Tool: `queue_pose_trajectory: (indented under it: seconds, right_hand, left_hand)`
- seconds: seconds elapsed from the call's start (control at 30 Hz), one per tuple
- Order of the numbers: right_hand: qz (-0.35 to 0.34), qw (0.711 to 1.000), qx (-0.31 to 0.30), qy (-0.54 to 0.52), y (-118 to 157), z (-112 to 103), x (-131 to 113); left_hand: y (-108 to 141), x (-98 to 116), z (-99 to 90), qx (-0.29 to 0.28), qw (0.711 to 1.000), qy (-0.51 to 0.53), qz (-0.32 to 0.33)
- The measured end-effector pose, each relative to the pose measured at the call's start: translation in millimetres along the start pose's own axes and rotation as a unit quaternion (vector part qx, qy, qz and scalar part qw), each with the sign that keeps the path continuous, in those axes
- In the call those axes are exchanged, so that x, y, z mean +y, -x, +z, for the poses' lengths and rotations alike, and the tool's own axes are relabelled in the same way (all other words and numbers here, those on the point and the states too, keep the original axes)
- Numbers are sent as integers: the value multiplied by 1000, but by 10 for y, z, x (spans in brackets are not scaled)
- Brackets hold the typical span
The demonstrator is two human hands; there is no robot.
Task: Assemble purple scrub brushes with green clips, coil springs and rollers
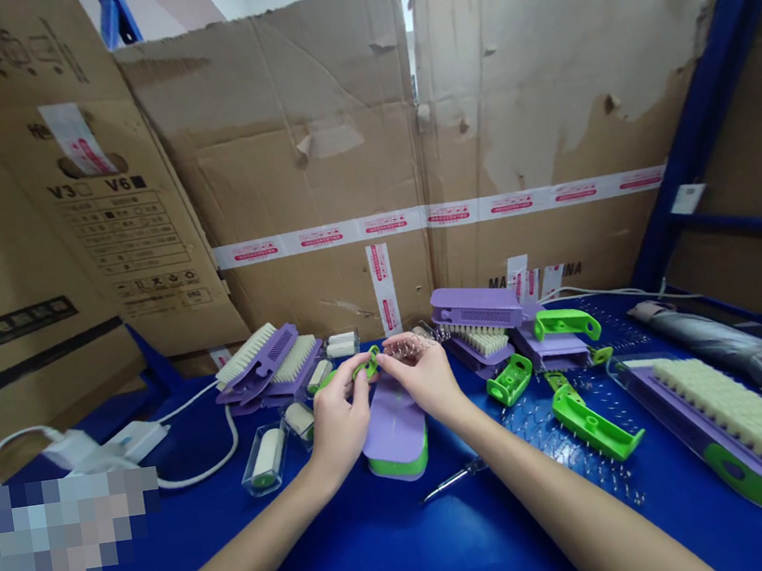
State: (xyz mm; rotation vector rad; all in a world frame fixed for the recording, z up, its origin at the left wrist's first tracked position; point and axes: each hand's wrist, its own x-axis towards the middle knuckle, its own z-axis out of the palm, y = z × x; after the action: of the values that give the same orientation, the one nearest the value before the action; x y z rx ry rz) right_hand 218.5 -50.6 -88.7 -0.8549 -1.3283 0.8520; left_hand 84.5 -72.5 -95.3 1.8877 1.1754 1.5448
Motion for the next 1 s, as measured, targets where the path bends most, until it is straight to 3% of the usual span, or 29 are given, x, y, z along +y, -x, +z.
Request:
queue_pose_trajectory:
  seconds: [0.13, 0.23, 0.27, 0.37, 0.47, 0.53, 0.73, 1.0]
  right_hand:
    - [2, 1000, 22, 0, 19, -1, -69]
    - [19, 998, 50, -18, 11, -21, -109]
    - [23, 998, 53, -25, 4, -29, -109]
    - [28, 998, 54, -19, -25, -47, -72]
    - [24, 999, 45, 15, -48, -60, -23]
    - [18, 998, 45, 40, -62, -74, 3]
    - [17, 996, 82, 38, -129, -153, 51]
    - [10, 994, 103, -39, -137, -187, 57]
  left_hand:
    - [-9, 45, -26, 25, 999, 4, 26]
    - [50, 137, -69, 77, 990, -22, 119]
    - [88, 176, -79, 66, 985, -32, 155]
    - [238, 290, -73, -83, 955, -74, 275]
    - [340, 344, -29, -265, 889, -94, 361]
    - [329, 324, -16, -303, 870, -125, 369]
    - [65, 8, -79, -240, 845, -295, 376]
    - [-34, -369, 5, -97, 876, -336, 331]
